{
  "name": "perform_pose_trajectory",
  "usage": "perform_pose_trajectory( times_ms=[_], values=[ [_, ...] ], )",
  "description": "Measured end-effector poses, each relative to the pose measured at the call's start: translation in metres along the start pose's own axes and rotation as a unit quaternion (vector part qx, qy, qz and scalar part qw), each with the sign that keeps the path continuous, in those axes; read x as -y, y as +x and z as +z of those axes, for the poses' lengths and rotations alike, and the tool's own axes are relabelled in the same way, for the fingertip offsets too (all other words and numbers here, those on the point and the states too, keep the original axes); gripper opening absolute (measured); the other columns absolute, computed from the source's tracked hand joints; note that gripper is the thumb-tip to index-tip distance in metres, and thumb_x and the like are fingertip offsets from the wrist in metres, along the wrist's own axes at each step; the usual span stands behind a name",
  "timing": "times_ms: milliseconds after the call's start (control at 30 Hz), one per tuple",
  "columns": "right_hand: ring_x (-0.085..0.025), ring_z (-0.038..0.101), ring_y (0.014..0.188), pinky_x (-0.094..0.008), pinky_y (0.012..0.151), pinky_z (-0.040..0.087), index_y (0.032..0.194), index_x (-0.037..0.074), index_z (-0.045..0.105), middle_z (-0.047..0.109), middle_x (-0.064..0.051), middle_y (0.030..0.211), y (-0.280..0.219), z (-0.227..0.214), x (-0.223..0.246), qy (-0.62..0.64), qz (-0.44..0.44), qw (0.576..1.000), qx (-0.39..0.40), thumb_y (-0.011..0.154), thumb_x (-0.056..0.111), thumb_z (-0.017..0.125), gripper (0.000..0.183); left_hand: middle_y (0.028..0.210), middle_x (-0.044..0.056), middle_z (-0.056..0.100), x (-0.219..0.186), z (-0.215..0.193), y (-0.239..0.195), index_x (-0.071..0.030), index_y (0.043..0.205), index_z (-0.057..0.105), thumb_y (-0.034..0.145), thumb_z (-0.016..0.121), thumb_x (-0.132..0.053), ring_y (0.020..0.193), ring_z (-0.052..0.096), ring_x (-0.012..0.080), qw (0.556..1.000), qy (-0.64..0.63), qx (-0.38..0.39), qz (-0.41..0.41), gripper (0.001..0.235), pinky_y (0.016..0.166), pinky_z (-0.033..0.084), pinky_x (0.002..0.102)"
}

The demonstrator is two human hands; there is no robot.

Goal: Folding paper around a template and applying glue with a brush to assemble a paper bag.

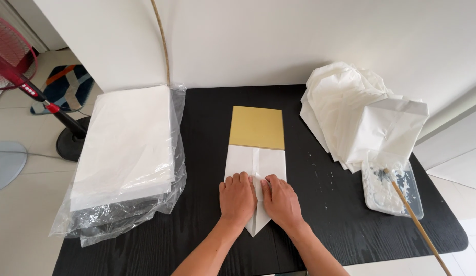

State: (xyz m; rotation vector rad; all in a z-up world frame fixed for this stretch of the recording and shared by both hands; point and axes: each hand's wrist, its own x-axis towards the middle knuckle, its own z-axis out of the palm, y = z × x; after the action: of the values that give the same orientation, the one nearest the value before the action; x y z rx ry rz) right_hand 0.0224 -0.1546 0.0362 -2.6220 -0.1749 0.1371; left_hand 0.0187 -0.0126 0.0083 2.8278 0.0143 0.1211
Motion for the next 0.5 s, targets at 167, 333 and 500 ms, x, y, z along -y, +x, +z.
perform_pose_trajectory(
  times_ms=[167, 333, 500],
  values=[
    [-0.026, 0.065, 0.076, -0.042, 0.068, 0.049, 0.104, 0.011, 0.061, 0.07, -0.006, 0.085, 0.002, 0.005, -0.01, 0.075, -0.07, 0.993, -0.063, 0.106, 0.037, 0.042, 0.032, 0.09, 0.003, 0.067, 0.01, 0.006, 0.014, -0.011, 0.1, 0.061, 0.108, 0.043, -0.028, 0.081, 0.061, 0.0282, 0.986, -0.112, -0.088, 0.089, 0.026, 0.073, 0.044, 0.044],
    [-0.028, 0.066, 0.084, -0.042, 0.075, 0.049, 0.106, 0.014, 0.06, 0.071, -0.005, 0.092, 0.004, 0.001, -0.013, 0.093, -0.055, 0.993, -0.042, 0.106, 0.04, 0.042, 0.032, 0.092, 0.007, 0.073, 0.017, -0.015, 0.029, -0.008, 0.109, 0.061, 0.106, 0.045, -0.024, 0.078, 0.067, 0.0314, 0.969, -0.205, 0.005, 0.137, 0.024, 0.073, 0.048, 0.046],
    [-0.017, 0.067, 0.087, -0.033, 0.079, 0.051, 0.106, 0.016, 0.066, 0.073, 0.001, 0.094, 0.001, -0.027, 0.013, 0.146, 0.049, 0.988, 0.025, 0.099, 0.05, 0.047, 0.039, 0.101, 0.006, 0.077, 0.019, -0.021, 0.029, -0.008, 0.112, 0.067, 0.104, 0.052, -0.029, 0.087, 0.072, 0.0285, 0.953, -0.276, -0.004, 0.121, 0.027, 0.08, 0.053, 0.043]
  ],
)
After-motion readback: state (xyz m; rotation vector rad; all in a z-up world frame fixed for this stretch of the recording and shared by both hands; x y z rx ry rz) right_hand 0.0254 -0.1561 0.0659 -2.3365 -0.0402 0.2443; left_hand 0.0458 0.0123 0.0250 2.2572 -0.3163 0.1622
